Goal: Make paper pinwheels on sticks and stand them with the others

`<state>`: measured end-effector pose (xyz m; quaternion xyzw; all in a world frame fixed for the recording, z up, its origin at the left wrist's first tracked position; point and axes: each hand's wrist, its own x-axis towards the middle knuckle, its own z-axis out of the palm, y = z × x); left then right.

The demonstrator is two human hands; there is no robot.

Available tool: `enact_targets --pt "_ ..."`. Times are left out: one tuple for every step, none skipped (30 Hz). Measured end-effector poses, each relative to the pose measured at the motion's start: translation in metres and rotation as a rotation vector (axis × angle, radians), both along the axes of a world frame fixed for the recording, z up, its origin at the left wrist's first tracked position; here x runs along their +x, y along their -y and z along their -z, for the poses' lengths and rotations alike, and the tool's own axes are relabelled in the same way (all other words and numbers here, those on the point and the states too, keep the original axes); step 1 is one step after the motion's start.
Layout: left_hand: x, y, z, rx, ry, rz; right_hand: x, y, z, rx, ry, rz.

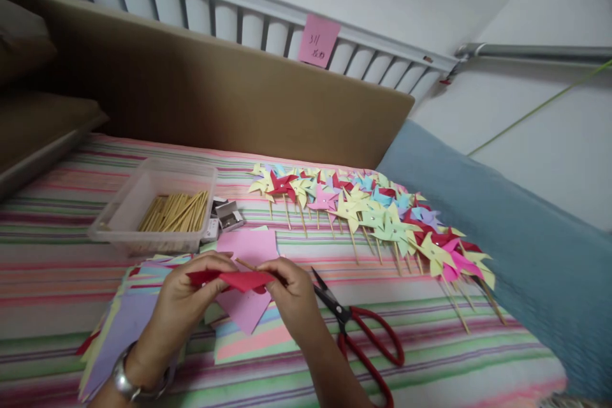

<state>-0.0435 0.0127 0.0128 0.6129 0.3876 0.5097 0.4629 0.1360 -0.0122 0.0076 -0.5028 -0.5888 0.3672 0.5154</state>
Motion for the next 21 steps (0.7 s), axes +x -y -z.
enact_targets --pt "-0.0006 0.0 0.0 0.028 -0.003 -0.01 -0.0005 0.0003 -0.0012 0.015 0.012 0.001" --pt "-0.0012 -0.0002 0.0 0.059 -0.007 -0.018 -0.0008 0.0005 -0.0024 0.03 0.029 0.005" --pt "-0.0018 -0.0006 0.0001 0.09 -0.007 -0.025 -0.001 0.0006 -0.0034 0.042 0.047 0.011" --pt "-0.0023 -0.001 0.0002 0.115 -0.004 -0.033 -0.0012 0.0006 -0.0041 0.05 0.061 0.017" --pt "-0.0026 -0.0015 0.0002 0.134 0.002 -0.042 -0.0012 0.0005 -0.0045 0.054 0.069 0.02" --pt "-0.0028 -0.0018 0.0001 0.147 0.01 -0.051 -0.0012 0.0004 -0.0045 0.057 0.072 0.02" --pt "-0.0027 -0.0021 0.0 0.15 0.015 -0.057 -0.0011 0.0004 -0.0043 0.057 0.075 0.018" --pt "-0.0026 -0.0023 -0.0002 0.148 0.018 -0.056 -0.001 0.0005 -0.004 0.06 0.077 0.018" --pt "-0.0023 -0.0022 -0.0004 0.144 0.02 -0.051 -0.0009 0.0006 -0.0037 0.062 0.079 0.017" --pt "-0.0021 -0.002 -0.0005 0.138 0.02 -0.044 -0.0008 0.0009 -0.0035 0.063 0.082 0.016" --pt "-0.0019 -0.0016 -0.0007 0.134 0.019 -0.04 -0.0007 0.0011 -0.0034 0.064 0.085 0.015" --pt "-0.0017 -0.0012 -0.0009 0.13 0.017 -0.038 -0.0007 0.0014 -0.0035 0.064 0.089 0.015" --pt "-0.0016 -0.0007 -0.0011 0.127 0.017 -0.043 -0.0007 0.0016 -0.0038 0.065 0.094 0.014" --pt "-0.0015 -0.0002 -0.0013 0.128 0.016 -0.049 -0.0007 0.0018 -0.0043 0.066 0.099 0.014" --pt "-0.0014 0.0001 -0.0016 0.127 0.013 -0.056 -0.0007 0.002 -0.0048 0.066 0.105 0.011" --pt "-0.0014 0.0004 -0.0019 0.126 0.011 -0.062 -0.0007 0.0022 -0.0054 0.067 0.109 0.01" --pt "-0.0013 0.0005 -0.0021 0.124 0.009 -0.065 -0.0007 0.0024 -0.006 0.069 0.112 0.009" --pt "-0.0013 0.0005 -0.0024 0.122 0.008 -0.067 -0.0006 0.0026 -0.0065 0.071 0.114 0.008" --pt "-0.0012 0.0003 -0.0025 0.121 0.007 -0.066 -0.0006 0.0028 -0.0069 0.073 0.115 0.008" --pt "-0.0011 0.0001 -0.0026 0.119 0.006 -0.062 -0.0006 0.0031 -0.0071 0.075 0.115 0.008" --pt "-0.001 -0.0001 -0.0026 0.116 0.005 -0.058 -0.0005 0.0033 -0.0072 0.079 0.114 0.01"
